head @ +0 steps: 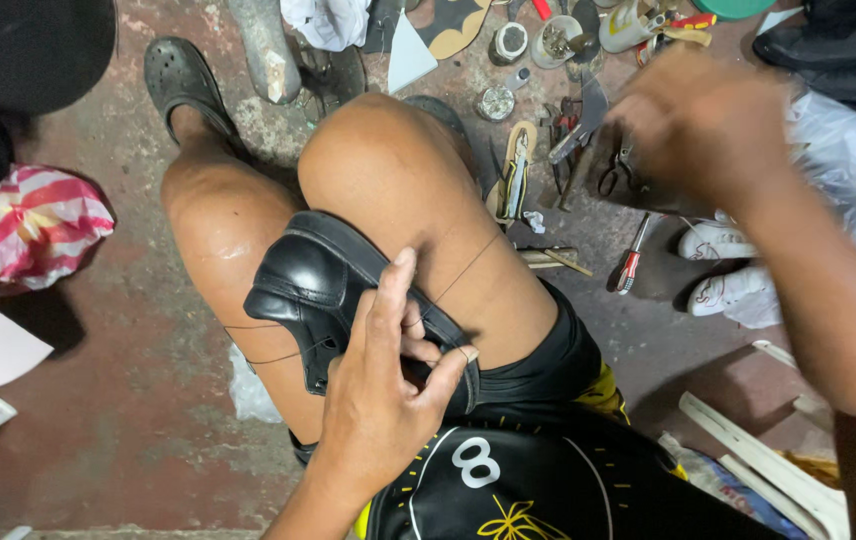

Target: The person stitches the sole of a black shoe by hand using a needle and thread, pulling the thread tight through the leather repeatedly.

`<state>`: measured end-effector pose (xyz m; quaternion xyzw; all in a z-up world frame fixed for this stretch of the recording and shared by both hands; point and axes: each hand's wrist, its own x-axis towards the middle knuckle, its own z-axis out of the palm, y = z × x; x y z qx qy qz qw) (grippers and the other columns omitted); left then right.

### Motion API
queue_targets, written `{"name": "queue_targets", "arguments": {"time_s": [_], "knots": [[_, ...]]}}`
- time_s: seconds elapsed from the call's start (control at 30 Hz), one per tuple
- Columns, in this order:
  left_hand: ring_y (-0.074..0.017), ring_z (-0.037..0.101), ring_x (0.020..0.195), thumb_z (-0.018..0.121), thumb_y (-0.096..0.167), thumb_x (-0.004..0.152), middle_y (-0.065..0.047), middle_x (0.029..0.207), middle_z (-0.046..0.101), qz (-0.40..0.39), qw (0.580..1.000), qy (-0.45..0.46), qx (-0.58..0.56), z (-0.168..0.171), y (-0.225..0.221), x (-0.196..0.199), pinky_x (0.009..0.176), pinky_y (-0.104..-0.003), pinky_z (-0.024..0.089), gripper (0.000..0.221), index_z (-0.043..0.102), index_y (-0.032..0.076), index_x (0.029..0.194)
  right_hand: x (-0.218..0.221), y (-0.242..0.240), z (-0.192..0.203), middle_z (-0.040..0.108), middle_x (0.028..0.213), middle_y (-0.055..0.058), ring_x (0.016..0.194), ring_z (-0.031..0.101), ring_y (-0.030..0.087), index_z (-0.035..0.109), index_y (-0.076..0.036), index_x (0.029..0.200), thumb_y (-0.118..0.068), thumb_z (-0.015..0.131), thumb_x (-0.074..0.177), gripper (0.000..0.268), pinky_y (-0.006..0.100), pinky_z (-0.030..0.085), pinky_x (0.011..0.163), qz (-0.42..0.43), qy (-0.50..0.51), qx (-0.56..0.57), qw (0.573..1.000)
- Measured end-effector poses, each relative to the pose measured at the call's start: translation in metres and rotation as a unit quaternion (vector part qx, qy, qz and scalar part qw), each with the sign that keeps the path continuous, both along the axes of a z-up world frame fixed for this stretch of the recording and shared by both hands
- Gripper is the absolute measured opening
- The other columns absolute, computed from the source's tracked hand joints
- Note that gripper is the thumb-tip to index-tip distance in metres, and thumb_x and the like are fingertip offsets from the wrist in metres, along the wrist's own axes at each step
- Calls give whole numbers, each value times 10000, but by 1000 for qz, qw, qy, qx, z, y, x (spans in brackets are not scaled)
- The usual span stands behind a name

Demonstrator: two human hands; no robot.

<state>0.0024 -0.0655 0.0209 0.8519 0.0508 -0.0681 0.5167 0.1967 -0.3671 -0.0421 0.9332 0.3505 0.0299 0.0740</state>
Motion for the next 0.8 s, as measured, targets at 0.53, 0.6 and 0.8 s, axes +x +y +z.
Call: {"name": "queue_targets", "arguments": {"time_s": [0.53,0.6,0.8], "knots": [[-117,727,815,762,28,868,-172,1417,570,19,997,-53,-52,0,5,-6,571,-216,563,670,456,47,1463,-133,102,32,737,1080,167,905,748,322,541,-66,1349,-191,492,1032,344,433,575,756,-19,409,295,863],[-147,720,894,682,-55,920,-188,1382,559,53,983,-172,-24,4,5,-17,664,-226,547,418,654,84,1314,-126,108,36,741,1037,133,919,756,275,525,-57,1392,-184,489,1057,360,393,574,759,-68,498,365,784],[-222,717,845,591,-43,944,-149,1036,720,161,977,-87,108,7,57,-26,736,-322,566,150,710,4,1021,-119,104,41,524,948,-13,858,480,90,449,9,1423,-58,561,990,453,254,420,793,-94,605,496,616]]}}
